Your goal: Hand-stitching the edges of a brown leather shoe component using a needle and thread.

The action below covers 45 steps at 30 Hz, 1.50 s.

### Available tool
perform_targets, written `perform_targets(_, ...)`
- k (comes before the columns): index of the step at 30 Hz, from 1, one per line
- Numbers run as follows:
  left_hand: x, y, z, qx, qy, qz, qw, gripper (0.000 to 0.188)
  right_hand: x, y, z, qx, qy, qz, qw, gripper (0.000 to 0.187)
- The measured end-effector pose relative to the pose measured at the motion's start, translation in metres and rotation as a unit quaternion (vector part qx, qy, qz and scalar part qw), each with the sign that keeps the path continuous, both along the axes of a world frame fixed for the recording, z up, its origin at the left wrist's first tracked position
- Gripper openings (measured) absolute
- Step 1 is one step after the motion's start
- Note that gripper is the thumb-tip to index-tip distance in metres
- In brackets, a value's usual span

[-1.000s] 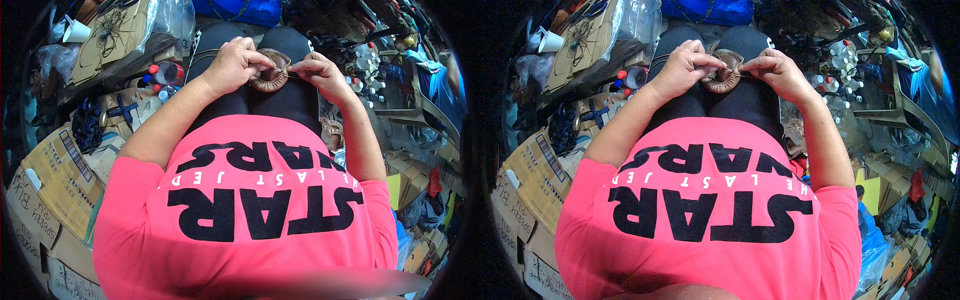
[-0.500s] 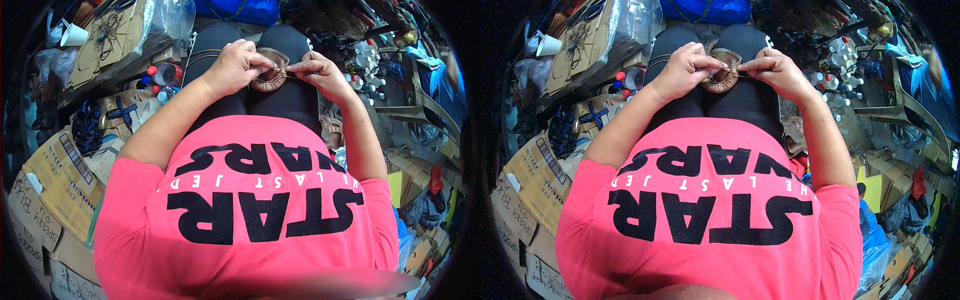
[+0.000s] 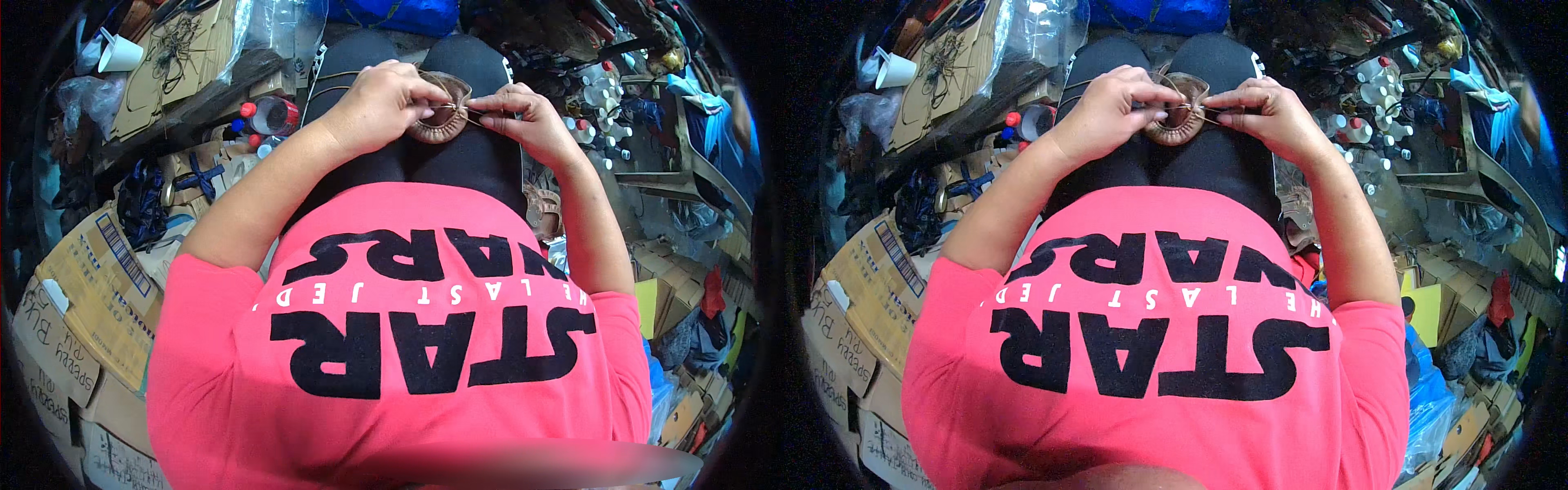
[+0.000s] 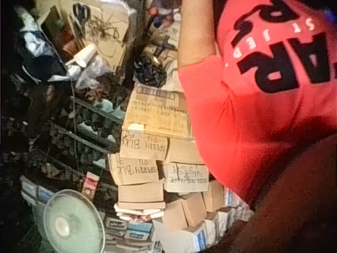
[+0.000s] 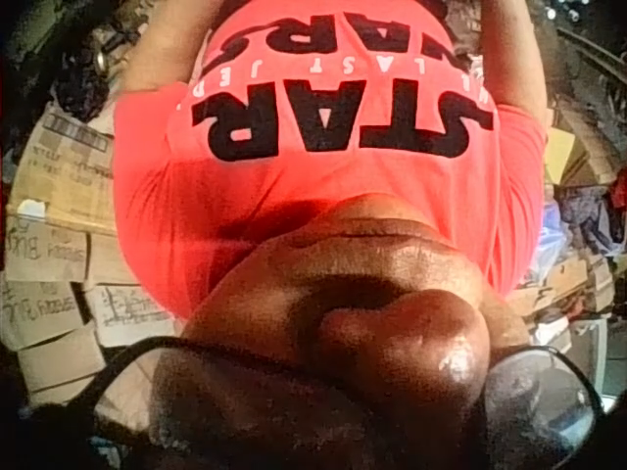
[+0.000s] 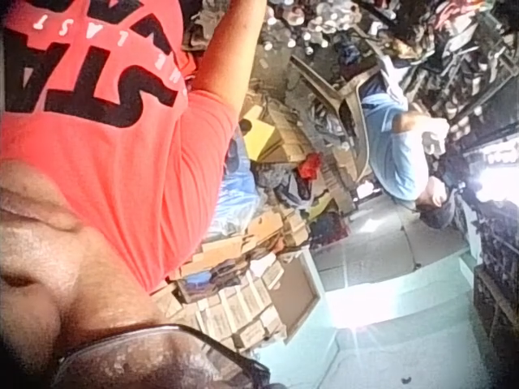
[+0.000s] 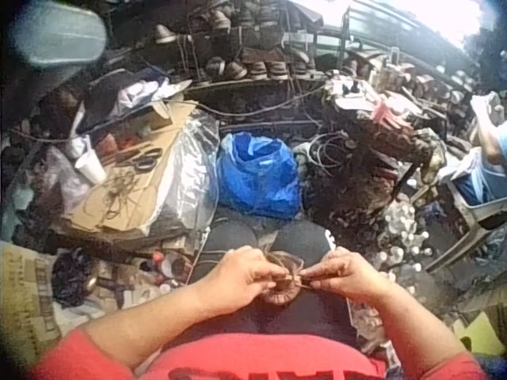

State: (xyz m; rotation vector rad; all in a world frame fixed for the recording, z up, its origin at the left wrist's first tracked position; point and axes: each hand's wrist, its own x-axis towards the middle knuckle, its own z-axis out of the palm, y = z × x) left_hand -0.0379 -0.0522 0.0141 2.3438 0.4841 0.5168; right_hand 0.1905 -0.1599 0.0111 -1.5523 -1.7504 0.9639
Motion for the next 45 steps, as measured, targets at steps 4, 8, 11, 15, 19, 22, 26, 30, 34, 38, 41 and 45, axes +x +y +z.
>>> perform_targets(4,0.005,-0.005,-0.014,-0.237,-0.017,0.057,0.970,0.019,-0.006,0.001,0.003,-0.072,0.040,-0.043,0.996,0.026)
perform_targets(8,0.016,-0.010,-0.023,-0.328,-0.017,0.059,0.943,0.015,-0.015,0.001,0.004,-0.084,0.100,-0.074,0.989,0.023)
perform_targets(11,0.022,-0.016,-0.016,-0.312,-0.010,0.067,0.948,0.013,-0.022,0.000,0.009,-0.123,0.143,-0.125,0.974,0.017)
perform_targets(15,0.024,-0.008,-0.016,-0.280,-0.008,0.044,0.959,0.008,-0.019,0.002,0.007,-0.054,0.069,-0.085,0.993,0.011)
perform_targets(19,0.013,0.004,-0.009,-0.049,-0.018,0.039,0.998,0.006,0.001,0.002,-0.001,-0.032,0.072,-0.067,0.995,0.011)
perform_targets(22,0.003,0.005,0.003,-0.095,0.034,0.053,0.993,0.006,0.010,-0.006,-0.006,-0.155,0.219,-0.132,0.954,0.011)
perform_targets(26,0.012,0.003,0.013,-0.119,0.099,0.008,0.988,0.009,0.004,-0.009,-0.002,0.023,0.060,-0.081,0.995,0.012)
perform_targets(30,0.022,0.004,0.011,-0.081,0.124,-0.037,0.988,0.011,0.019,-0.027,0.006,-0.098,0.071,-0.115,0.986,0.013)
perform_targets(34,0.025,0.005,0.022,-0.029,0.134,-0.067,0.988,0.011,0.031,-0.014,0.021,-0.014,0.090,-0.131,0.987,0.017)
perform_targets(38,0.032,0.007,0.017,0.005,0.141,-0.090,0.986,0.009,0.062,0.001,-0.026,-0.058,-0.074,-0.150,0.984,0.020)
perform_targets(41,0.026,0.008,0.021,0.026,0.156,-0.074,0.985,0.009,0.039,0.002,0.003,0.034,-0.160,-0.204,0.965,0.021)
perform_targets(45,0.021,0.007,0.016,0.001,0.157,-0.077,0.985,0.009,-0.003,0.004,0.048,0.112,-0.303,0.040,0.946,0.013)
